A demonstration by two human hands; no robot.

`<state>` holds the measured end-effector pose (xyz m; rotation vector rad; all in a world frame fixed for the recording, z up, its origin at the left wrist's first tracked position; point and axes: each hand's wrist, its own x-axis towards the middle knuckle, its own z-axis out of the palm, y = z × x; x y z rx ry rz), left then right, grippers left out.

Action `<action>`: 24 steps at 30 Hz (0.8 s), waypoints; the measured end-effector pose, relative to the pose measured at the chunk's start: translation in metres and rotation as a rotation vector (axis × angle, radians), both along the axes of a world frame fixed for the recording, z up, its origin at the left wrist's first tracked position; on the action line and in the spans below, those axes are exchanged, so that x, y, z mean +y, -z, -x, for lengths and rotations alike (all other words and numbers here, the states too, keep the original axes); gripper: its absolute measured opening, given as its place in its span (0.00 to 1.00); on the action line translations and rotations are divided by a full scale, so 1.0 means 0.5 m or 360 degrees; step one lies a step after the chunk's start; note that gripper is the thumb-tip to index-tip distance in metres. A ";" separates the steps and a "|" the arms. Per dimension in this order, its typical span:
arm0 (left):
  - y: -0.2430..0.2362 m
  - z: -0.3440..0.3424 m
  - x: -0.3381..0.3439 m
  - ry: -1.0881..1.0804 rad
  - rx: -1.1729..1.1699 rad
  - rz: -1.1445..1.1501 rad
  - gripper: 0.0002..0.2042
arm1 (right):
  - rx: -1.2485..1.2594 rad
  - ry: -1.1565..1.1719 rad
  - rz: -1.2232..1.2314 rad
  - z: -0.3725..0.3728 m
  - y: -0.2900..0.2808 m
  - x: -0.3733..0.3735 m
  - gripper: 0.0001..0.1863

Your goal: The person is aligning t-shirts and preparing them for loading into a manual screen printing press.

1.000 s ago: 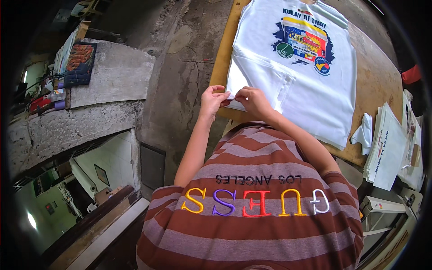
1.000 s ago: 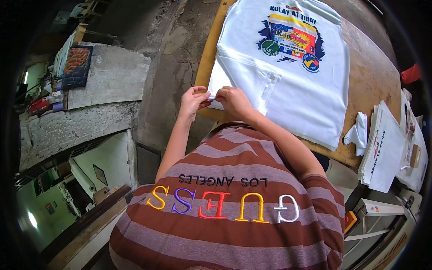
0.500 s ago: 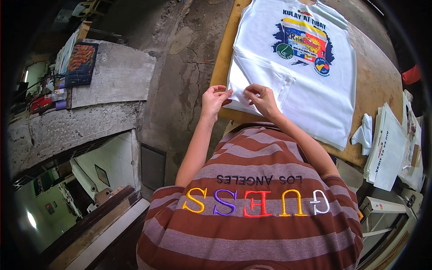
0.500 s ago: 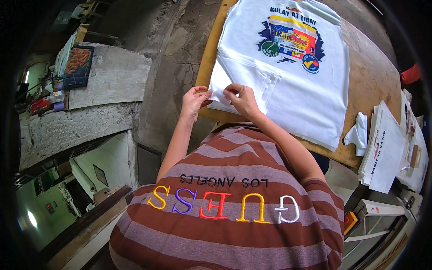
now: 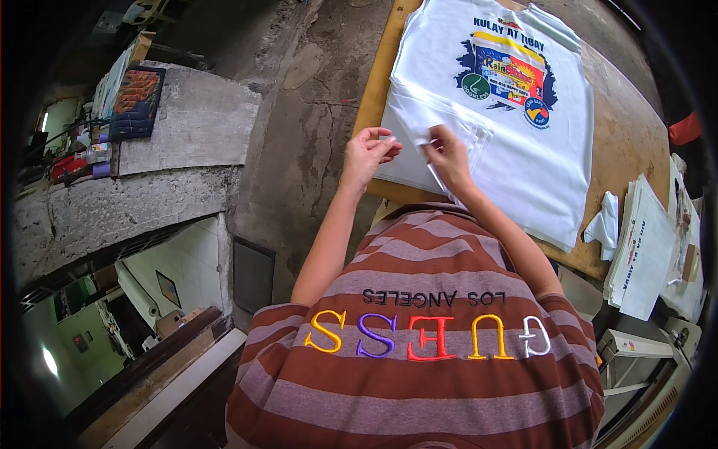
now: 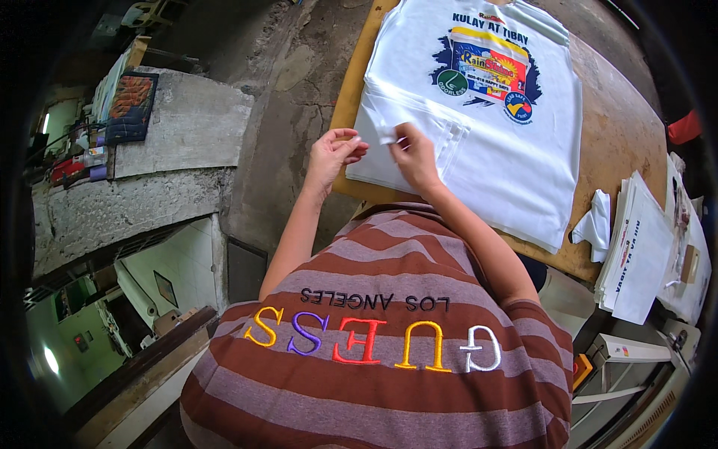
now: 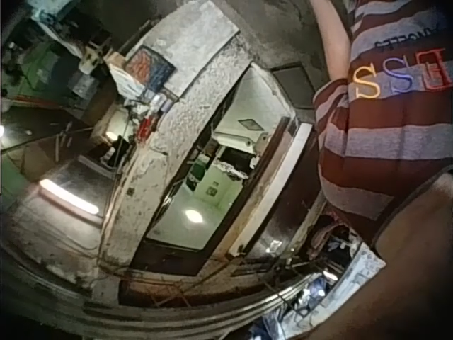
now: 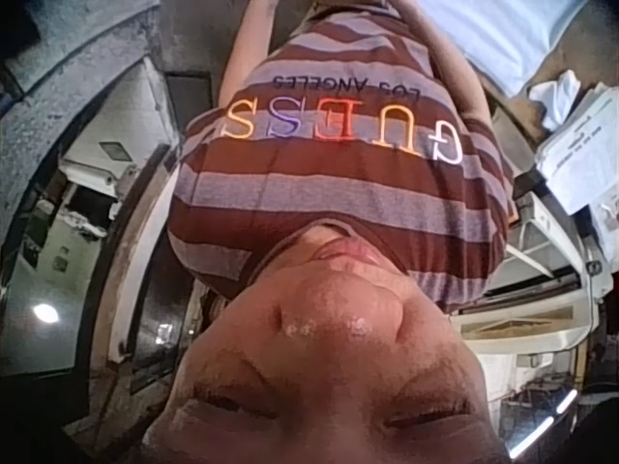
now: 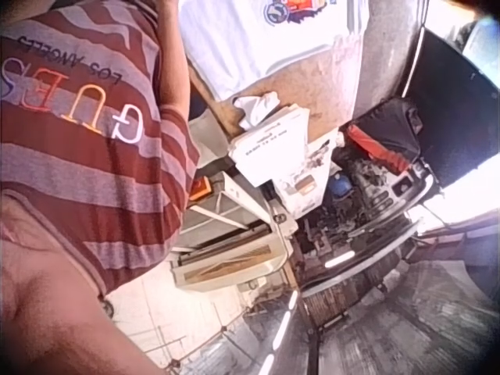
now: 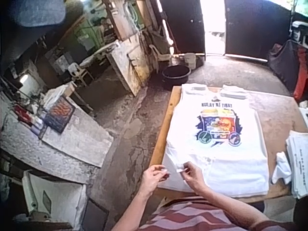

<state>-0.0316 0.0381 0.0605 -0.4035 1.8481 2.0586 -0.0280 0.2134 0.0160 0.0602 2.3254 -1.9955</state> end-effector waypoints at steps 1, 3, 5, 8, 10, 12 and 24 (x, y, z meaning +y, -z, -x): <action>0.013 -0.001 -0.018 0.0039 -0.0007 0.0215 0.11 | 0.0058 0.0216 -0.0110 0.006 0.006 0.015 0.08; 0.068 -0.010 -0.066 0.0135 0.0001 0.0683 0.09 | 0.0257 0.0539 -0.0377 0.011 0.013 0.042 0.11; 0.096 -0.039 -0.088 0.0246 0.0065 0.1102 0.08 | 0.0457 0.0614 -0.0593 0.013 0.004 0.059 0.16; 0.123 -0.074 -0.083 0.0316 0.0108 0.1578 0.08 | 0.0525 0.0475 -0.0557 0.005 -0.001 0.052 0.15; 0.142 -0.081 -0.074 0.0248 0.0081 0.1641 0.08 | 0.0406 0.0248 -0.0422 -0.001 -0.009 0.030 0.10; 0.149 -0.082 -0.068 0.0198 0.0132 0.1640 0.09 | 0.0469 0.0019 -0.0433 -0.006 -0.004 0.008 0.08; 0.058 -0.062 -0.071 0.0287 0.0030 0.1271 0.09 | 0.0497 -0.0728 -0.0608 -0.025 0.010 -0.043 0.07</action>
